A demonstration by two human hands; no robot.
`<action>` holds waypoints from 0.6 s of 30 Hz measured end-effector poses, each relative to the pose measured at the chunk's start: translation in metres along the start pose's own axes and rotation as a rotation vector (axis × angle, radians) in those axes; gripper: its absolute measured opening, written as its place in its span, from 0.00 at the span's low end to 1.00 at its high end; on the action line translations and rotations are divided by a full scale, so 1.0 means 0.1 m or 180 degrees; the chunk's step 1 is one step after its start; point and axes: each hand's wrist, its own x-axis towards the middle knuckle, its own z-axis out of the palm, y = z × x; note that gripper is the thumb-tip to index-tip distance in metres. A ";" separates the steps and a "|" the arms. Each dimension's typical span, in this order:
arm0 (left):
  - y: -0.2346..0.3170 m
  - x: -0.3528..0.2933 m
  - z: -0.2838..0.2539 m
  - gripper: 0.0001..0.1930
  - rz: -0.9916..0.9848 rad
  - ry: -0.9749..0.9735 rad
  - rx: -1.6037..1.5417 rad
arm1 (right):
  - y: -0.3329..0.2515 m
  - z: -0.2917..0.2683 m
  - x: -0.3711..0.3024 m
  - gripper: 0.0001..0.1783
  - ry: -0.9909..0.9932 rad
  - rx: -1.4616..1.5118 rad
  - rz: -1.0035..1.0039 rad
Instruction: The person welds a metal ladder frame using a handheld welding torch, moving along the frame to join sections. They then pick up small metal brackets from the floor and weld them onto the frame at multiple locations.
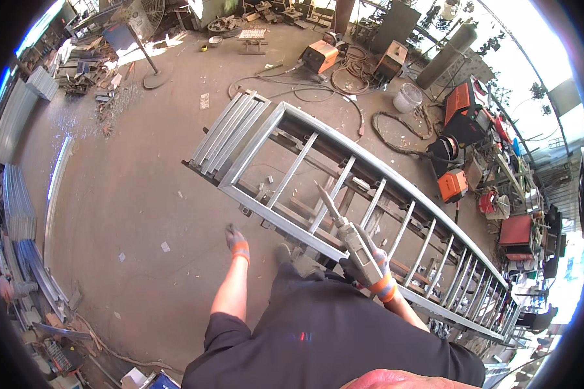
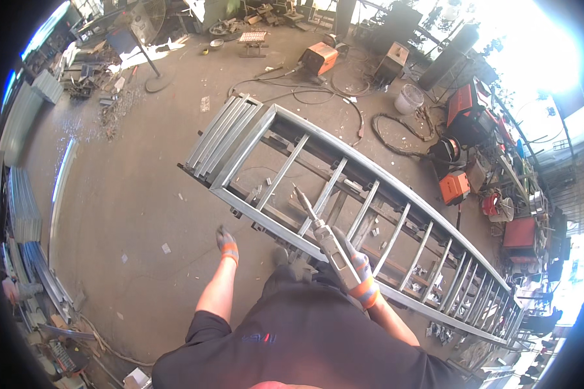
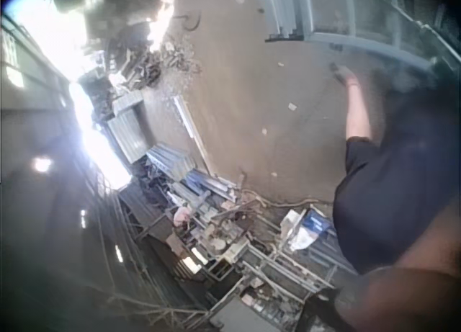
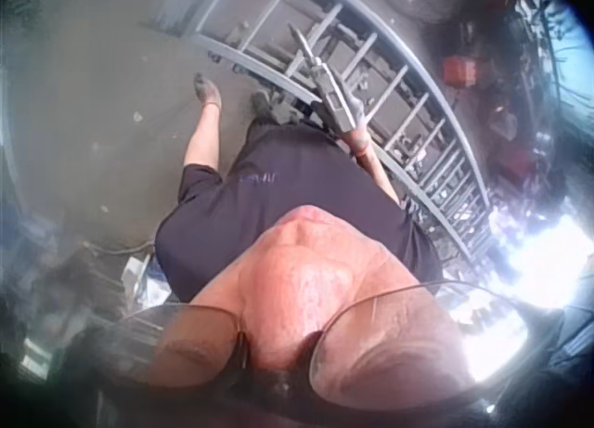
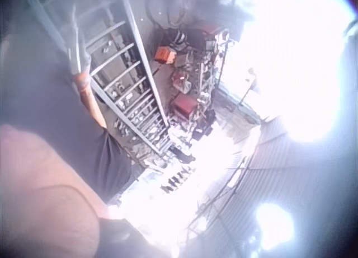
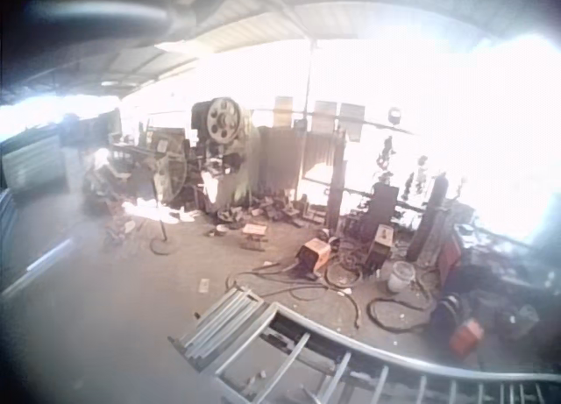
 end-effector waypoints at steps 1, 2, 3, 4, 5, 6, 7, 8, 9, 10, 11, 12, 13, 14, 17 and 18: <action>-0.05 -0.14 -0.18 0.25 -0.0282 -0.0077 0.0266 | -0.03 0.03 -0.04 0.38 -0.0007 0.0117 -0.0084; -0.10 -0.40 -0.36 0.25 -0.0808 -0.0246 0.0685 | -0.06 0.01 -0.09 0.39 -0.0079 0.0081 -0.0066; -0.11 -0.68 -0.50 0.24 -0.0891 -0.0314 0.0379 | -0.07 -0.02 -0.16 0.41 -0.0321 -0.0025 0.0254; -0.09 -1.00 -0.66 0.24 -0.1204 -0.0424 0.0195 | -0.06 -0.05 -0.22 0.41 -0.0418 -0.0524 -0.0031; -0.01 -1.27 -0.67 0.24 -0.1542 -0.0528 0.0047 | -0.03 -0.09 -0.28 0.42 -0.0402 -0.1161 -0.0436; 0.13 -1.50 -0.67 0.26 -0.1552 -0.0768 -0.0399 | 0.00 -0.13 -0.34 0.42 -0.0460 -0.0882 -0.0220; 0.33 -1.72 -0.64 0.28 -0.1784 -0.0988 -0.0607 | 0.03 -0.15 -0.41 0.41 -0.0436 -0.0742 -0.0122; 0.60 -1.90 -0.62 0.30 -0.1305 -0.1640 -0.0726 | 0.06 -0.16 -0.46 0.41 -0.0386 -0.0590 -0.0041; 0.91 -2.10 -0.59 0.31 -0.1139 -0.2232 -0.0680 | 0.10 -0.22 -0.51 0.41 -0.0397 -0.1404 -0.0637; 1.27 -2.22 -0.43 0.34 -0.0953 -0.2662 -0.0674 | 0.13 -0.23 -0.54 0.41 -0.0440 -0.0089 -0.0173; 1.65 -2.31 -0.23 0.37 -0.0882 -0.3064 -0.0652 | 0.16 -0.25 -0.58 0.41 -0.0393 0.0767 0.0118; 2.02 -2.44 -0.06 0.39 -0.0789 -0.3366 -0.0845 | 0.19 -0.29 -0.61 0.41 -0.0367 -0.0259 -0.0417; 2.35 -2.57 0.11 0.41 -0.0702 -0.3675 -0.1005 | 0.20 -0.33 -0.68 0.41 -0.0447 0.0104 0.0165; 2.63 -2.73 0.26 0.42 -0.0535 -0.4034 -0.1232 | 0.22 -0.35 -0.74 0.41 -0.0314 0.0199 -0.0035; 3.12 -3.20 0.56 0.45 -0.1283 -0.4713 -0.1948 | 0.31 -0.42 -0.93 0.43 -0.0255 0.0660 -0.0239; 3.17 -3.33 0.65 0.45 -0.1192 -0.4465 -0.1798 | 0.34 -0.42 -0.98 0.44 -0.0207 0.0501 -0.0263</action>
